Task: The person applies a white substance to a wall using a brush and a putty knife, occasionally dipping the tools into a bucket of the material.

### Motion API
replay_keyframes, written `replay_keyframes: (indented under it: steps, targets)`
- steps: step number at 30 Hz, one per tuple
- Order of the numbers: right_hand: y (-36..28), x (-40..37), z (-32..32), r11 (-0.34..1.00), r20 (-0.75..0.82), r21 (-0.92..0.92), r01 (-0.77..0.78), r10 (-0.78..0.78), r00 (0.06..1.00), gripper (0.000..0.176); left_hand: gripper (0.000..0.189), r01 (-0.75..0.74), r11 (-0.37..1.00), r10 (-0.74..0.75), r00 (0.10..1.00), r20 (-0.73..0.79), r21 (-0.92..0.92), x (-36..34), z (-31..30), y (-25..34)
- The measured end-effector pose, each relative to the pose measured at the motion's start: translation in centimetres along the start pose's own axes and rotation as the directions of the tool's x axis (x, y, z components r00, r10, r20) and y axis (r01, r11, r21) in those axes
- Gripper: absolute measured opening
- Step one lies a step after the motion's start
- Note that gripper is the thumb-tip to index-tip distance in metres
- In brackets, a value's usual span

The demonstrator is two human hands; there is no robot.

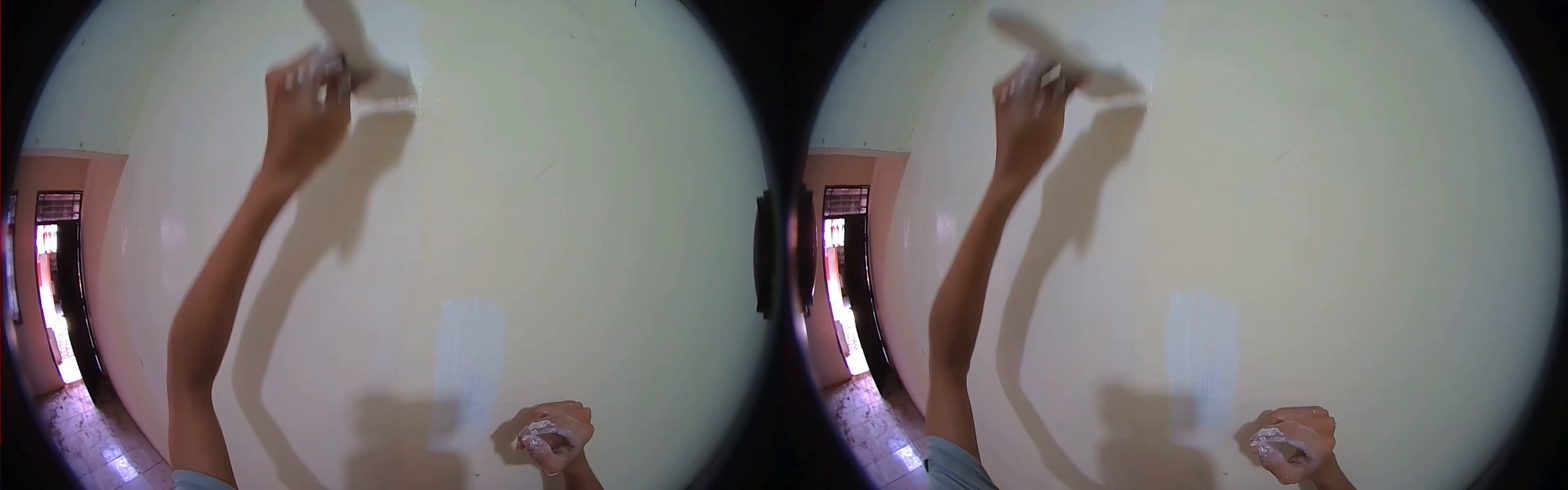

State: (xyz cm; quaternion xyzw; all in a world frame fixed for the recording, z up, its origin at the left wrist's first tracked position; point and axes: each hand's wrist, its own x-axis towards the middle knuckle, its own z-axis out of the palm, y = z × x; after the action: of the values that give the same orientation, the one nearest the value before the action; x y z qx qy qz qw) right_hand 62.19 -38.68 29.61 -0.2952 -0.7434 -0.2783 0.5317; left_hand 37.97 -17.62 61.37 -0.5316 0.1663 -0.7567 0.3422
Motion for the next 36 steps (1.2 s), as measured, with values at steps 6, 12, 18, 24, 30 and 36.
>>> replay_keyframes:
  steps: [6, 12, 18, 24, 30, 36]
  targets:
    - [-1.4, -1.4, -1.7, 0.993, -0.001, -0.116, -0.017, 0.017, 1.0, 0.013, 0.011, 0.02, 0.999, -0.029, 0.979, -0.202, -0.047, 11.5, 7.5, -9.4]
    - [-2.1, -4.6, -0.6, 0.969, -0.289, 0.034, -0.245, 0.244, 0.926, 0.02, 0.005, 0.132, 0.953, -0.177, 0.973, -0.147, -0.271, -0.9, 4.9, -0.6]
    - [-3.6, -5.7, 0.9, 0.952, -0.282, 0.094, -0.292, 0.307, 0.909, 0.026, 0.022, 0.337, 0.871, -0.2, 0.908, 0.369, -0.357, -15.9, -9.0, 16.2]
    - [-5.2, -2.9, 2.8, 0.971, -0.249, 0.078, -0.226, 0.238, 0.939, 0.024, 0.014, 0.457, 0.856, -0.329, 0.841, 0.429, -0.24, -13.3, -10.1, 11.9]
    - [-5.4, -4.0, 2.8, 0.953, -0.303, 0.047, -0.299, 0.299, 0.905, 0.02, 0.017, 0.292, 0.955, -0.292, 0.956, 0.01, -0.061, -1.7, 0.0, -6.0]
    - [-4.8, -4.4, 3.2, 0.939, -0.445, 0.035, -0.342, 0.321, 0.836, 0.016, 0.01, 0.065, 0.858, -0.15, 0.981, -0.127, -0.51, -1.4, 5.0, -13.2]
